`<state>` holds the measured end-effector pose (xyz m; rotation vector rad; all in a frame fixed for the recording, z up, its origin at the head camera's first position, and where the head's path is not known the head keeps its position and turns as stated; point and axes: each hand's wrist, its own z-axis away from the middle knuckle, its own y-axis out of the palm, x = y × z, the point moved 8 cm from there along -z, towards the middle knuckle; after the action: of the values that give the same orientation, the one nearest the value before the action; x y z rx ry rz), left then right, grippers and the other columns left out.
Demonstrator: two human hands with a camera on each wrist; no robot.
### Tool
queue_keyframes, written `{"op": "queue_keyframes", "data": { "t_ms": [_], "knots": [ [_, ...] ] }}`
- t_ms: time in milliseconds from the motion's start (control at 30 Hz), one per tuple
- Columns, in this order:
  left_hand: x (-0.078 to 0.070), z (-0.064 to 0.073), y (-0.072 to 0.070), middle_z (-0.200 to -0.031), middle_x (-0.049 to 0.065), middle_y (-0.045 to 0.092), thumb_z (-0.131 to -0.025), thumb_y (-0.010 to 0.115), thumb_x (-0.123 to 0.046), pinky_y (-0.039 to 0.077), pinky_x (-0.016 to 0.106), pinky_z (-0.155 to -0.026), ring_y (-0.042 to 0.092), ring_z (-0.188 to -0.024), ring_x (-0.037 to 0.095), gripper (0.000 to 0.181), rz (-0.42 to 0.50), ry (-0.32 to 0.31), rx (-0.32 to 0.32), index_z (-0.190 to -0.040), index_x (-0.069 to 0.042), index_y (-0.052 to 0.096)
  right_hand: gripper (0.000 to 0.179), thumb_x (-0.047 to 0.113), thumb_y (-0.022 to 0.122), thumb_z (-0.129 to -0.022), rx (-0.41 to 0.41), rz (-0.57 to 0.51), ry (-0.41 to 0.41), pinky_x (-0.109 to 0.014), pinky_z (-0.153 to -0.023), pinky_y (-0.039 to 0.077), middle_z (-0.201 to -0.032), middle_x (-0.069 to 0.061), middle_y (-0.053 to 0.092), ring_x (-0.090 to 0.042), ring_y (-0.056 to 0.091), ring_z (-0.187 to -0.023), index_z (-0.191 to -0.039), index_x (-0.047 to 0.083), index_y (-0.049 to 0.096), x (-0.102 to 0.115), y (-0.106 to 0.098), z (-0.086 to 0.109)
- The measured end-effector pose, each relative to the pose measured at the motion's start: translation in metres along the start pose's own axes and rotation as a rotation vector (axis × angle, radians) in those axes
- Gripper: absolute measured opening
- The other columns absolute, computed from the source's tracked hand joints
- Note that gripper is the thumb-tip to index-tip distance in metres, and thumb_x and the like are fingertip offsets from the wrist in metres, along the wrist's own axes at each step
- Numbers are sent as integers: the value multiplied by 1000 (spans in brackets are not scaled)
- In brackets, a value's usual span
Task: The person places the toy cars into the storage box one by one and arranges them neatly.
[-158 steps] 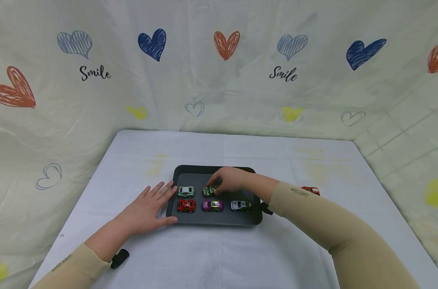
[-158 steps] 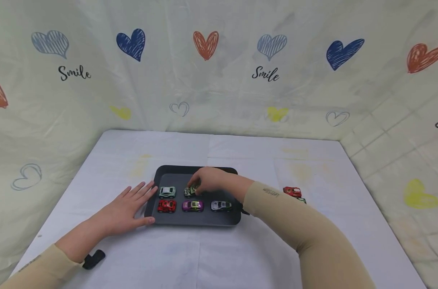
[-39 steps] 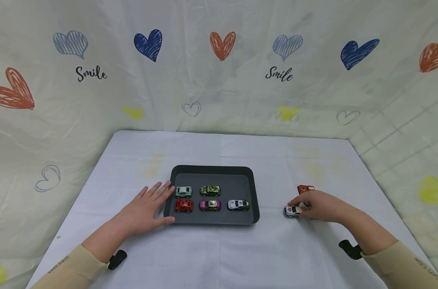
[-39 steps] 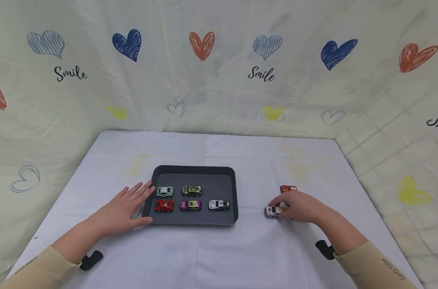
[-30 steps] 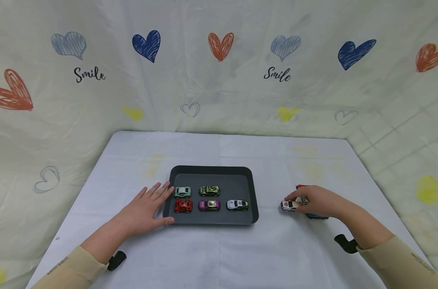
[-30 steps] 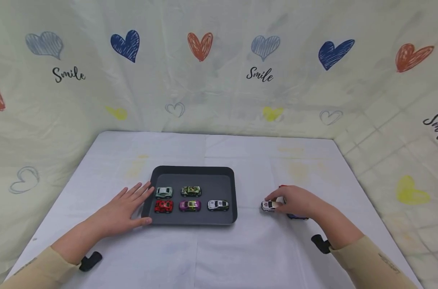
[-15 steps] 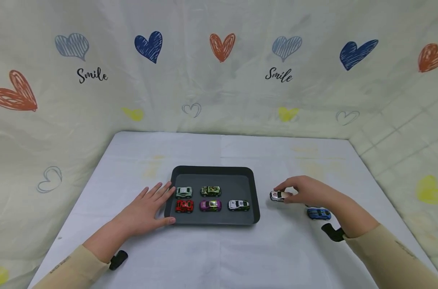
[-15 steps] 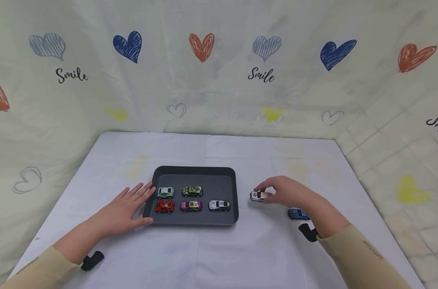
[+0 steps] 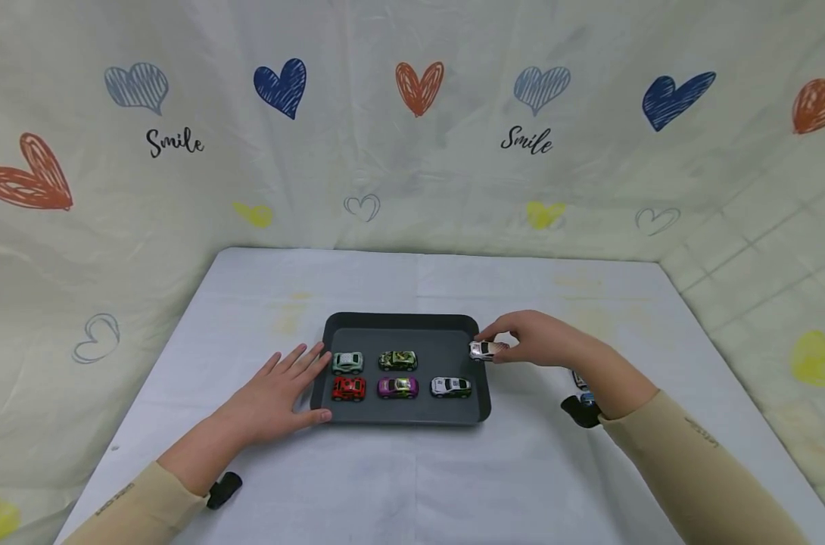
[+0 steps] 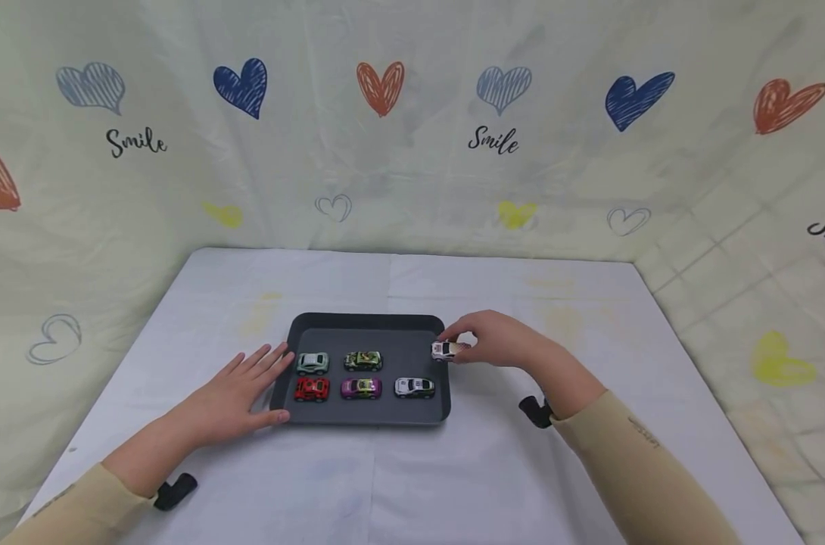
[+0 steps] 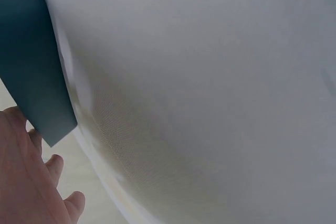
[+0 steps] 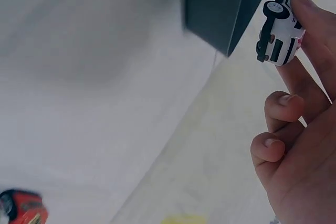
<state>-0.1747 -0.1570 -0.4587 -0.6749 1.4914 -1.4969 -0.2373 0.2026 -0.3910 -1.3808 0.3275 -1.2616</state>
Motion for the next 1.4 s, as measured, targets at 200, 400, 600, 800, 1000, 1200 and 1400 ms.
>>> {"op": "queue_keyframes", "data": {
  "t_ms": [200, 400, 600, 800, 1000, 1200, 1400],
  "knots": [
    [0, 0, -1, -166, 2, 14, -87, 56, -71, 13, 60, -118, 14, -151, 34, 96, 6, -1, -4, -160, -18, 22, 34, 20, 74, -90, 16, 0, -31, -41, -88, 51, -120, 8, 65, -23, 59, -108, -122, 29, 71, 17, 5, -21],
    [0, 0, -1, -166, 2, 14, -87, 56, -71, 13, 60, -118, 14, -151, 34, 96, 1, -5, -3, -160, -18, 22, 34, 24, 74, -90, 43, 5, -32, -38, -87, 51, -123, 8, 64, -19, 58, -107, -123, 32, 70, 22, 12, -35],
    [-1, 0, -3, -166, 1, 13, -87, 57, -70, 12, 60, -118, 13, -151, 33, 96, 3, -5, 2, -160, -19, 21, 34, 25, 75, -89, 57, 42, -59, -38, -91, 50, -123, 9, 65, -14, 58, -108, -122, 34, 71, 27, 22, -45],
    [-1, -1, -1, -166, 1, 13, -87, 55, -71, 14, 60, -118, 14, -151, 33, 96, -11, -1, 1, -160, -19, 21, 35, 25, 75, -90, 85, 106, -70, -40, -96, 49, -124, 10, 65, -15, 58, -115, -124, 34, 70, 29, 36, -55],
    [-1, -1, -1, -166, 2, 13, -87, 55, -72, 14, 61, -118, 13, -151, 34, 97, -14, 0, 2, -160, -19, 20, 35, 25, 76, -89, 80, 182, -81, -39, -97, 50, -123, 9, 66, -14, 59, -115, -123, 32, 71, 29, 44, -63],
    [-2, 0, -2, -166, 2, 13, -88, 56, -70, 14, 60, -118, 14, -151, 34, 96, -4, -1, 4, -160, -19, 21, 34, 26, 76, -89, 59, 256, -113, -37, -86, 51, -114, 10, 70, -9, 61, -95, -123, 30, 72, 30, 48, -68],
    [-2, -1, -1, -166, 1, 13, -88, 56, -70, 13, 60, -118, 13, -151, 34, 95, -3, -4, 10, -160, -19, 21, 34, 28, 76, -88, 54, 317, -155, -38, -82, 45, -87, 18, 67, -4, 53, -75, -123, 30, 72, 34, 50, -68]
  ]
}}
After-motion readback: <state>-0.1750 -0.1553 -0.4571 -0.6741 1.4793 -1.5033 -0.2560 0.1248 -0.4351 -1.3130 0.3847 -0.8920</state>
